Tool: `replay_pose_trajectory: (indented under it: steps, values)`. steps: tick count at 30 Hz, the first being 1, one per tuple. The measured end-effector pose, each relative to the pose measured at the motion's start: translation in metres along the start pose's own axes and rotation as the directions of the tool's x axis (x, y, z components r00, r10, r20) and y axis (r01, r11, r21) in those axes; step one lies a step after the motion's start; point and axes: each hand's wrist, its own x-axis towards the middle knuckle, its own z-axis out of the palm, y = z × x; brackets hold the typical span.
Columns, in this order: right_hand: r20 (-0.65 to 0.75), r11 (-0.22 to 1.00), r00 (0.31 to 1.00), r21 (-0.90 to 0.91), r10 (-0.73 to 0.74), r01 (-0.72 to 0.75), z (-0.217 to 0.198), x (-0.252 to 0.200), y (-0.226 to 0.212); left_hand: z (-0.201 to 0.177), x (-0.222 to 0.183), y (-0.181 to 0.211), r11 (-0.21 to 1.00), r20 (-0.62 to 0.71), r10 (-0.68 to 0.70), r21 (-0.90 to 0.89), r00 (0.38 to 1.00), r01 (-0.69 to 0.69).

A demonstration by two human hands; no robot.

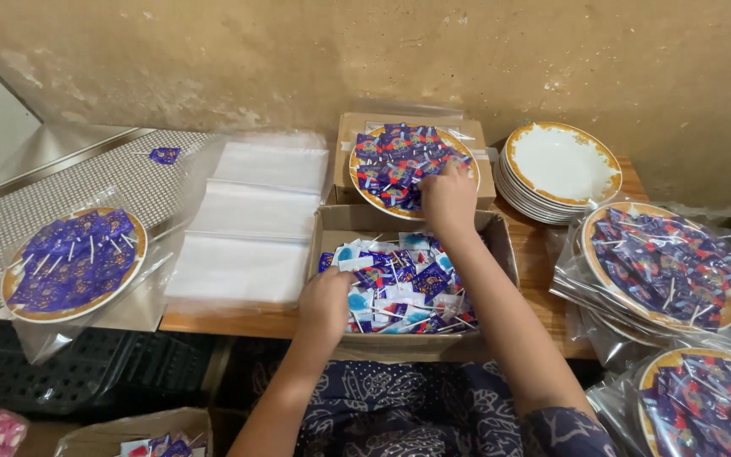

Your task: Arranging small food packets or lollipops onto decorative plates in a circular pattern for packaging.

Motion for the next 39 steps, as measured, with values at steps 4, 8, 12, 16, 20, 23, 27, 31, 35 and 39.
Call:
replay_pose_trajectory:
  steps: [4, 8, 12, 16, 20, 23, 27, 31, 35, 39]
  values:
    - [0.026, 1.000, 1.000, -0.011, -0.007, 0.007, 0.016, 0.006, -0.012, -0.015, -0.005, 0.003, 0.997, -0.017, -0.014, -0.070, 1.000, 0.012]
    - [0.057, 0.982, 0.997, 0.180, 0.050, -0.059, -0.009, 0.010, -0.010, -0.040, -0.014, 0.008, 0.987, -0.107, 0.017, -0.160, 0.994, -0.034]
    - [-0.036, 0.903, 0.984, 0.403, 0.177, -0.148, -0.063, 0.001, 0.011, -0.048, 0.004, 0.010, 0.941, -0.269, 0.065, -0.303, 0.961, -0.149]
    - [-0.021, 0.859, 0.968, 0.467, 0.248, -0.210, -0.092, -0.022, 0.035, -0.064, 0.040, 0.044, 0.923, -0.385, 0.171, -0.258, 0.907, -0.284]
    - [0.010, 0.847, 0.961, 0.471, 0.276, -0.248, -0.104, -0.044, 0.055, -0.038, 0.105, 0.052, 0.896, -0.569, 0.379, 0.030, 0.730, -0.442]
    - [0.035, 0.836, 0.948, 0.462, 0.316, -0.296, -0.120, -0.056, 0.063, -0.018, 0.144, 0.053, 0.894, -0.562, 0.425, 0.141, 0.709, -0.425]
    - [0.095, 0.788, 0.916, 0.479, 0.391, -0.386, -0.151, -0.061, 0.056, -0.014, 0.167, 0.048, 0.916, -0.551, 0.400, 0.208, 0.733, -0.344]
    - [0.112, 0.791, 0.915, 0.468, 0.389, -0.394, -0.126, -0.072, 0.067, -0.008, 0.178, 0.036, 0.915, -0.587, 0.402, 0.236, 0.702, -0.327]
    - [0.202, 0.827, 0.946, 0.461, 0.255, -0.321, -0.106, -0.076, 0.065, -0.033, 0.140, 0.051, 0.933, -0.582, 0.350, 0.142, 0.734, -0.332]
    - [0.399, 0.888, 0.910, 0.371, 0.112, -0.272, -0.092, -0.084, 0.054, -0.038, 0.087, 0.049, 0.913, -0.570, 0.335, 0.000, 0.750, -0.408]
